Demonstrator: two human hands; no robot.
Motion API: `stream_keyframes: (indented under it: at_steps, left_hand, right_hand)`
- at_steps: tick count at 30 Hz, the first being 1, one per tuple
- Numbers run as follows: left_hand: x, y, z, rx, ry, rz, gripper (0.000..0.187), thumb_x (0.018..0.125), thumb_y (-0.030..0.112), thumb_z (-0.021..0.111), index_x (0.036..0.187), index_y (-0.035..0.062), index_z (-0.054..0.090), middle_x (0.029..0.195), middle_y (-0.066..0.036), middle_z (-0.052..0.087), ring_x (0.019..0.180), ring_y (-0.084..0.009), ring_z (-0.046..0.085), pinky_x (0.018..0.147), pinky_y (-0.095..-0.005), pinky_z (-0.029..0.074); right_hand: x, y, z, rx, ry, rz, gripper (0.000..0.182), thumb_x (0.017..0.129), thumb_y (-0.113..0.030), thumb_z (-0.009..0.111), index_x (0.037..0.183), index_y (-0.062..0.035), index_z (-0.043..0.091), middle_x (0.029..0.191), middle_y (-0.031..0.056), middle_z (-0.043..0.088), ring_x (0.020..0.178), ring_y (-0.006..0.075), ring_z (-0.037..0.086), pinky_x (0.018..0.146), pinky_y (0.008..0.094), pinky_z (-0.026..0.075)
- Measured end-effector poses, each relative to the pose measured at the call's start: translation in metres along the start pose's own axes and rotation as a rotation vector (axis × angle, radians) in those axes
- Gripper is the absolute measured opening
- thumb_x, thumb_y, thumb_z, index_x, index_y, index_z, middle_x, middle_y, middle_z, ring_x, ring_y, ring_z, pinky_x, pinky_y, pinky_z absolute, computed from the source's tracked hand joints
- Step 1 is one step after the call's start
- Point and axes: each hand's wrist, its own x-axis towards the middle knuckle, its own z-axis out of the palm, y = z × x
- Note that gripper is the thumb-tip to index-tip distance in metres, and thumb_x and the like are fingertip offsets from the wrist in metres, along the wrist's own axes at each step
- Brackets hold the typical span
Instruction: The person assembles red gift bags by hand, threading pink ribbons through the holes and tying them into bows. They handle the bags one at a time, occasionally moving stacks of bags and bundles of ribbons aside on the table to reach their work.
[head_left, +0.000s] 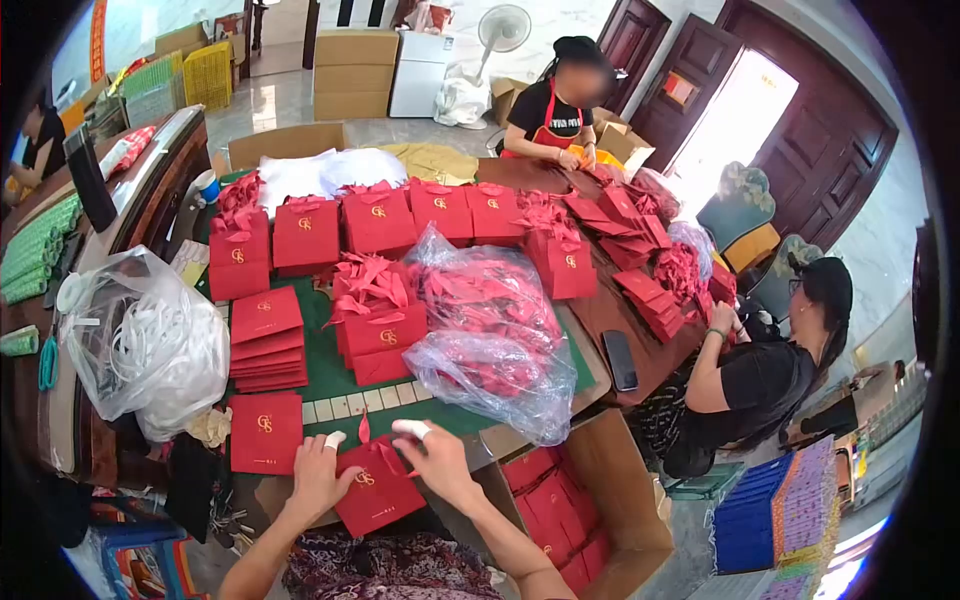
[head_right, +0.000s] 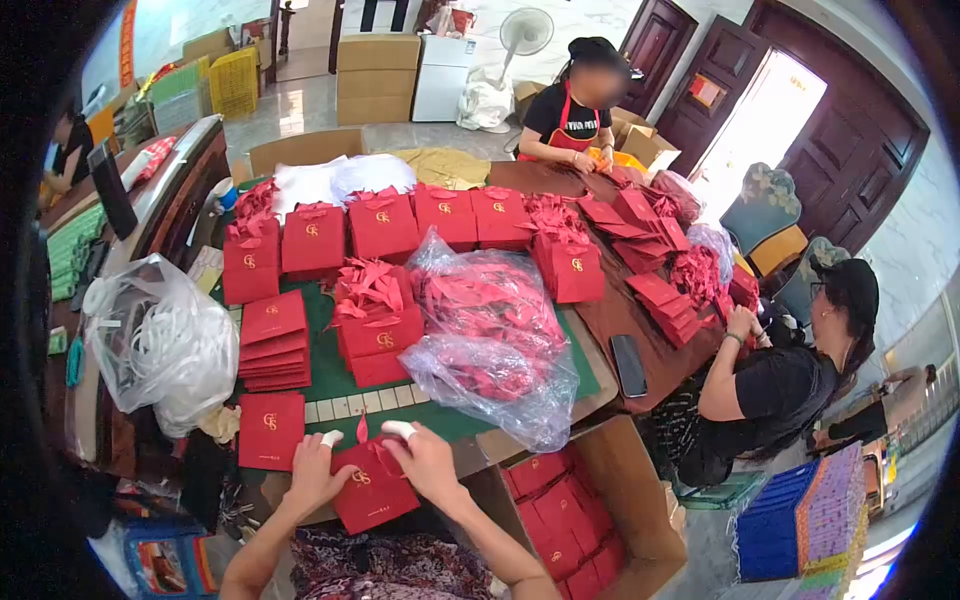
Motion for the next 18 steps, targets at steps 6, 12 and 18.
stream_keyframes:
  at_steps: [6,12,18]
  left_hand:
    - [-0.016,-0.007,-0.007,0.287,-0.085,0.044,0.045,0.066,0.027,0.083,0.102,0.0056,0.065,0.095,-0.011,0.058,0.097,-0.0318,0.054,0.079,-0.0427,0.044]
    - [-0.015,-0.005,-0.005,0.200,-0.051,-0.005,0.038,0.067,0.024,0.082,0.095,0.0059,0.063,0.095,-0.011,0.058,0.096,-0.0315,0.054,0.081,-0.0423,0.045]
    - [-0.015,-0.017,-0.014,-0.028,-0.215,-0.046,0.027,0.076,0.018,0.076,0.096,0.0050,0.064,0.088,-0.012,0.065,0.091,-0.0320,0.057,0.079,-0.0430,0.047]
  right_hand:
    - [-0.012,-0.007,0.040,-0.017,-0.216,-0.167,0.015,0.085,-0.016,0.070,0.099,-0.0104,0.069,0.086,0.0122,0.062,0.081,0.0324,0.063,0.070,0.0414,0.052]
    - [-0.020,0.001,0.062,-0.080,-0.237,-0.131,0.014,0.084,-0.013,0.070,0.097,-0.0087,0.069,0.084,0.0122,0.062,0.080,0.0324,0.063,0.070,0.0429,0.051]
    - [-0.025,0.000,0.059,0.002,-0.214,-0.025,0.012,0.086,-0.013,0.069,0.096,-0.0073,0.066,0.086,0.0120,0.063,0.082,0.0332,0.063,0.071,0.0422,0.050]
